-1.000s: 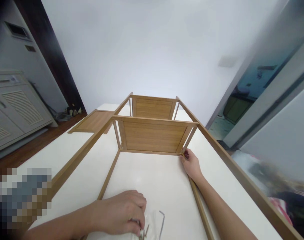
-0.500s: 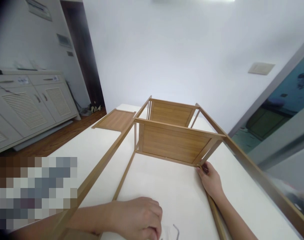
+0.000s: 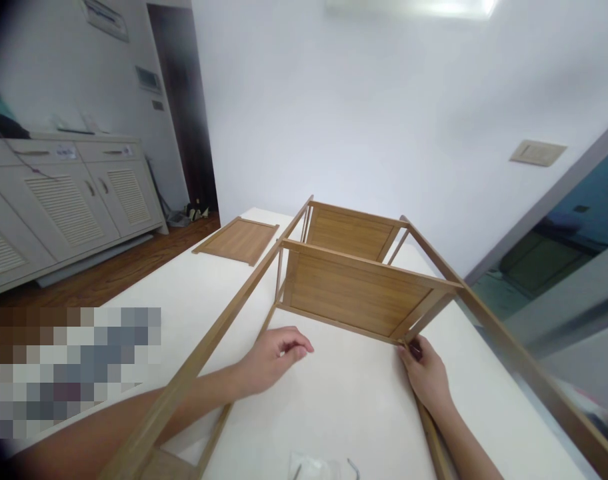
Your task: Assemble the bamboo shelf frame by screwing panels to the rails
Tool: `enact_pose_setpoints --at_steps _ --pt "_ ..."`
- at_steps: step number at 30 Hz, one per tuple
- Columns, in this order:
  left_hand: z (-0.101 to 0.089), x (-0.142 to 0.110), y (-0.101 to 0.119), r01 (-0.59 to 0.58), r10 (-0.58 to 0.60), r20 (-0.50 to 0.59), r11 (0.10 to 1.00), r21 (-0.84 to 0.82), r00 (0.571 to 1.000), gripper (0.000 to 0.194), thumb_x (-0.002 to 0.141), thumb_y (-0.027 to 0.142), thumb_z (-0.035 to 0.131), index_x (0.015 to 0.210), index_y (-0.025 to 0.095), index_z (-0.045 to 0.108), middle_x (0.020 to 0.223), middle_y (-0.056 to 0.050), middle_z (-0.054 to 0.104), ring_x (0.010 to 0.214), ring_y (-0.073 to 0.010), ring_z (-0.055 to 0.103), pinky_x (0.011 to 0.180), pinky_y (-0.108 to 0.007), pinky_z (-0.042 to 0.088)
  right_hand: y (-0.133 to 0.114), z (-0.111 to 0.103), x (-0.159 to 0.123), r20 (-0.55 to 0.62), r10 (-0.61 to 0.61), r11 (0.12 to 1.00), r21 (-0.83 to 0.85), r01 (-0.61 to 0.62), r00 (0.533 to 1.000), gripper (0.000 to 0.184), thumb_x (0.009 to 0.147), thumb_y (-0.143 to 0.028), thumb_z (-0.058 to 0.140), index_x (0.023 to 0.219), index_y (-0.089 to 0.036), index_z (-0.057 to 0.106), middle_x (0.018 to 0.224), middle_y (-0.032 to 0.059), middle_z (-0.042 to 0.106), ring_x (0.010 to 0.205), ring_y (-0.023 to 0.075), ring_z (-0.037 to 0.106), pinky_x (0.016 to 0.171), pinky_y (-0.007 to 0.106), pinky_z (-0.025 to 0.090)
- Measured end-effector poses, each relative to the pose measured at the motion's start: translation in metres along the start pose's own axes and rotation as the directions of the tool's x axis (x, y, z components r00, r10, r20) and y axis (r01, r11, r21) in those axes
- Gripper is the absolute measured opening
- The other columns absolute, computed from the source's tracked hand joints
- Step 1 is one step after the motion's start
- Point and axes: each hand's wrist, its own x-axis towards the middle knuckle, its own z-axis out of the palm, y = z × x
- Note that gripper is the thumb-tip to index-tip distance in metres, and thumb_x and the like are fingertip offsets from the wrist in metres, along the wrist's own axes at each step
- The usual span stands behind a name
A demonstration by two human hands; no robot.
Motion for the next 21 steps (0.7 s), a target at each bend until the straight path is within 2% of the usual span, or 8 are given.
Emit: enact_pose_setpoints --at_steps 1,3,8,10,13,17,21 --pt "-0.004 0.005 -0.005 0.058 -0.062 -0.062 0.997 -0.051 0.996 0.015 0.083 0.023 0.059 0.087 0.017 0.072 0.082 -0.005 0.071 0.074 -0.0140 0.062 0.067 -0.024 0.047 0.000 0.000 0.000 -0.003 -0.002 1.000 0.008 0.002 1.000 0.039 0.069 -0.049 0.054 0.095 -0.022 0.059 0.098 0.0106 0.073 0.091 0.0301 0.068 0.084 0.042 0.052" --pt "-0.014 0.013 -0.015 0.130 -0.145 -0.104 0.982 -0.135 0.984 0.016 0.080 0.028 0.063 0.085 0.015 0.071 0.073 -0.004 0.069 0.063 -0.0125 0.059 0.060 -0.025 0.046 0.000 0.000 0.000 -0.007 0.004 1.000 0.024 -0.004 1.000 0.039 0.068 -0.048 0.055 0.096 -0.022 0.059 0.099 0.0106 0.073 0.092 0.0298 0.068 0.086 0.042 0.052" --pt "-0.057 0.031 -0.036 0.164 -0.167 -0.008 0.976 -0.146 0.986 0.023 0.067 0.035 0.076 0.075 0.014 0.070 0.064 -0.003 0.068 0.054 -0.0128 0.058 0.054 -0.026 0.046 0.001 0.001 0.000 -0.004 0.010 0.997 0.076 -0.010 1.000 0.037 0.068 -0.045 0.058 0.097 -0.022 0.060 0.101 0.0097 0.074 0.095 0.0289 0.068 0.088 0.041 0.052" --pt "-0.076 0.036 -0.043 0.156 -0.164 -0.062 0.980 -0.125 0.984 0.025 0.067 0.038 0.075 0.075 0.014 0.070 0.063 -0.002 0.067 0.055 -0.0127 0.058 0.055 -0.025 0.046 0.003 0.001 -0.001 -0.001 0.014 0.995 0.098 -0.014 1.000 0.036 0.069 -0.043 0.059 0.098 -0.022 0.060 0.102 0.0093 0.074 0.095 0.0284 0.069 0.089 0.041 0.052" --pt "-0.098 0.043 -0.055 0.153 -0.164 -0.199 0.986 -0.067 0.966 0.026 0.069 0.040 0.072 0.076 0.015 0.070 0.065 -0.002 0.068 0.058 -0.0135 0.059 0.058 -0.026 0.047 0.003 0.001 -0.001 0.006 0.014 0.991 0.133 -0.014 1.000 0.036 0.069 -0.042 0.059 0.099 -0.022 0.060 0.105 0.0095 0.074 0.096 0.0282 0.069 0.091 0.042 0.052" --pt "-0.106 0.047 -0.072 0.173 -0.144 -0.309 0.983 0.068 0.940 0.020 0.071 0.035 0.068 0.077 0.016 0.070 0.070 -0.003 0.072 0.065 -0.0170 0.064 0.064 -0.029 0.050 0.002 0.001 -0.001 0.016 0.013 0.988 0.152 -0.015 1.000 0.035 0.070 -0.042 0.059 0.099 -0.022 0.060 0.108 0.0099 0.073 0.099 0.0287 0.068 0.093 0.044 0.051" --pt "-0.100 0.047 -0.089 0.157 -0.071 -0.320 0.955 0.251 0.945 0.015 0.075 0.031 0.062 0.079 0.019 0.071 0.075 -0.002 0.073 0.073 -0.0191 0.066 0.070 -0.030 0.051 0.000 0.000 -0.002 0.012 0.019 0.987 0.161 -0.021 1.000 0.035 0.071 -0.042 0.059 0.100 -0.022 0.059 0.108 0.0098 0.073 0.099 0.0290 0.068 0.094 0.044 0.051"
